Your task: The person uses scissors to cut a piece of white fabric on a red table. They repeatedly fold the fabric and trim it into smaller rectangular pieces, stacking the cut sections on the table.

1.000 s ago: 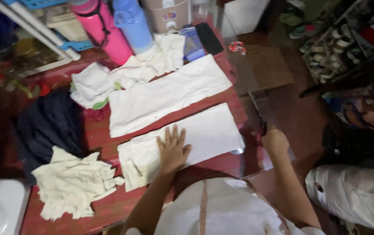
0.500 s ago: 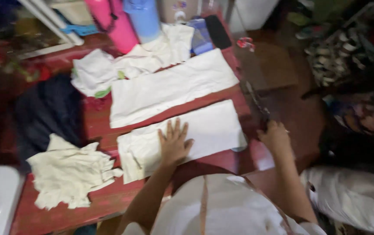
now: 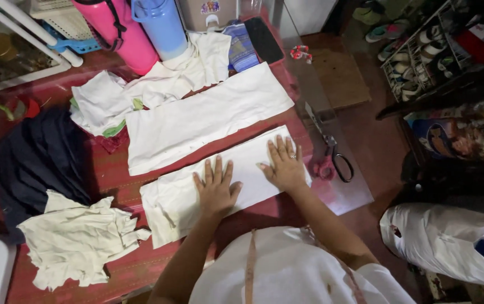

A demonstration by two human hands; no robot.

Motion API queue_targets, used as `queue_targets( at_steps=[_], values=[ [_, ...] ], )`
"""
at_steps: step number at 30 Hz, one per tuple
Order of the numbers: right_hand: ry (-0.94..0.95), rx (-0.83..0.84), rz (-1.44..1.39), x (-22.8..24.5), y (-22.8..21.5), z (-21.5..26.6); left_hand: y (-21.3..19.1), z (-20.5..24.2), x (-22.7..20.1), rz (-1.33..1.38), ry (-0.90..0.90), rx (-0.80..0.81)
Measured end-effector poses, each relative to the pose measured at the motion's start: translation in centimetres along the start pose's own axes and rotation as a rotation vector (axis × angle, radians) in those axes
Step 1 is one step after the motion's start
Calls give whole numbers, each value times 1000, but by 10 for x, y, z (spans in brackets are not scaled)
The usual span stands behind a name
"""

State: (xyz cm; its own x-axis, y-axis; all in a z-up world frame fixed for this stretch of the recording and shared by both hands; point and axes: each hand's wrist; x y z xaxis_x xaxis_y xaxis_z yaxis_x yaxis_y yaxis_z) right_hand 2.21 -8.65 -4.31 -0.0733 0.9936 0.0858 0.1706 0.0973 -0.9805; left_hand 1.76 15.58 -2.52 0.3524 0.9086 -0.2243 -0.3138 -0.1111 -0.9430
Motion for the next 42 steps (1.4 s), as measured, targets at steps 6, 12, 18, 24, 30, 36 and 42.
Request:
queue_targets(
  at_steps=[6,12,18,24,30,36,42],
  values=[
    [50,172,-76,-26,2,-14,-17,-17,-17,67,-81,124],
    [31,-29,36,-35,4,-1,-27,-12,-18,73,-61,110],
    [312,-268,98,-107,-15,49,-19,-15,-17,52,-53,91],
    [363,58,-69,-105,10,75,-29,-35,-56,57,43,143],
    [520,249,35,-52,14,7,-18,-37,-63,69,177,36],
    [684,447,-379,-70,39,-2,22,-41,-53,580,428,-506],
    [439,104,-1011,-33,27,-8,88,-85,-53,2085,-161,200]
  ],
)
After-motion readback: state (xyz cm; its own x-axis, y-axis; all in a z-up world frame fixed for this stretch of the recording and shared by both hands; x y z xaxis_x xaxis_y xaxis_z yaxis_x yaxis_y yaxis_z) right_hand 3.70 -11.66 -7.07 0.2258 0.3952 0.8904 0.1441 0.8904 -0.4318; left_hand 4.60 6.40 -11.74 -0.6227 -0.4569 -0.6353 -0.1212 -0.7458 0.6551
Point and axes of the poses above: each hand's wrist, its own z-axis away from the middle knuckle, its own y-axis out of the palm, x = y × z, and after that the axes turned 8 degrees about x, right-handed
